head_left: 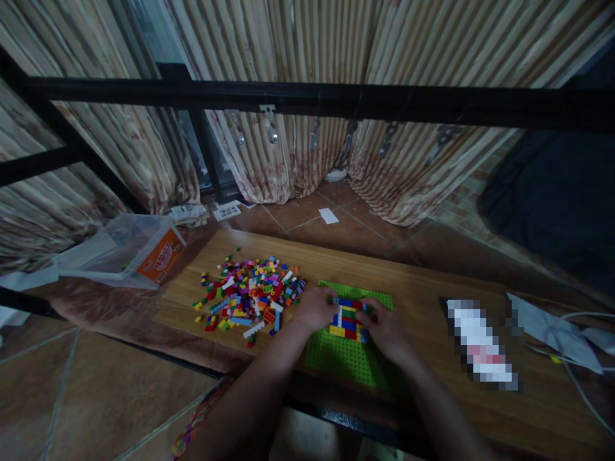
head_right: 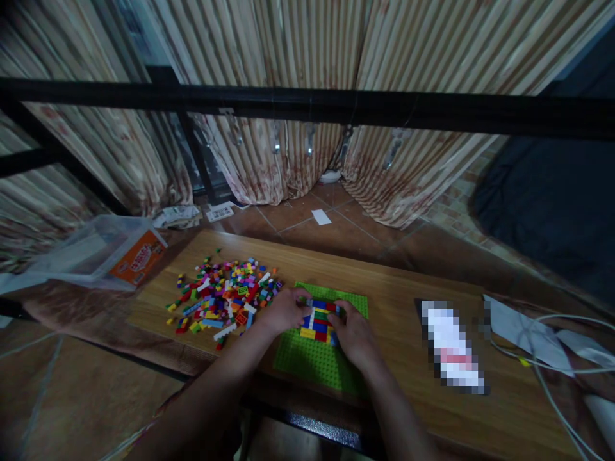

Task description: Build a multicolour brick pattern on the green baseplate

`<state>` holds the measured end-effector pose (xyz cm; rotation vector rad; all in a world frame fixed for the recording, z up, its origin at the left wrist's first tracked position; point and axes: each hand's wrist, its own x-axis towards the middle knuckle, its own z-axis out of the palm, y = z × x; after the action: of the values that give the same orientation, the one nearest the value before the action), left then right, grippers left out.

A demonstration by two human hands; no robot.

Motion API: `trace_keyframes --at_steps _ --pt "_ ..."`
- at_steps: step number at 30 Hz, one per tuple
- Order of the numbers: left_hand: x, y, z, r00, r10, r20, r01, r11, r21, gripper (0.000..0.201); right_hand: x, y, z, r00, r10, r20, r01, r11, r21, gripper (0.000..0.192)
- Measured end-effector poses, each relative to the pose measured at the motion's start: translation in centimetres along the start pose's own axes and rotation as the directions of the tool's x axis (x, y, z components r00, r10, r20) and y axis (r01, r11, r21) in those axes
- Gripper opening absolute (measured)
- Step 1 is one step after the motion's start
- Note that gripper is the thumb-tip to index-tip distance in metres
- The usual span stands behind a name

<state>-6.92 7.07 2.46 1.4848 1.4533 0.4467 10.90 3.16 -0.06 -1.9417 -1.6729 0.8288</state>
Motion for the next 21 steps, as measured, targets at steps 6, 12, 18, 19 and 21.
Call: trace_keyframes --at_steps 6,12,18,19,21 --pt "0.4 -0.6 -0.1 0.991 -0.071 0.110 0.096 0.966 -0.241 0.031 0.3 0.7 -0.2 0.996 0.067 0.058 -0.076 0.984 0.160 0.042" --pt "0.7 -0.8 -0.3 0.990 -0.076 0.123 0.107 0.957 -0.271 0.031 0.2 0.4 -0.7 0.983 0.133 0.123 -0.164 0.942 0.293 0.037" --pt "1.0 -0.4 -0.3 0.985 -0.101 0.141 0.136 0.953 -0.272 0.028 0.7 -1.3 -0.3 0.992 0.122 -0.037 -0.125 0.989 -0.077 0.051" --pt "1.0 -0.4 -0.3 0.985 -0.106 0.135 0.141 0.951 -0.275 0.028 0.7 -1.7 -0.2 0.991 0.125 -0.056 -0.132 0.982 -0.135 0.055" --pt "1.0 -0.3 -0.2 0.986 -0.119 0.118 0.148 0.948 -0.283 0.026 0.6 -2.5 0.0 0.986 0.149 -0.070 -0.161 0.961 -0.226 0.062"
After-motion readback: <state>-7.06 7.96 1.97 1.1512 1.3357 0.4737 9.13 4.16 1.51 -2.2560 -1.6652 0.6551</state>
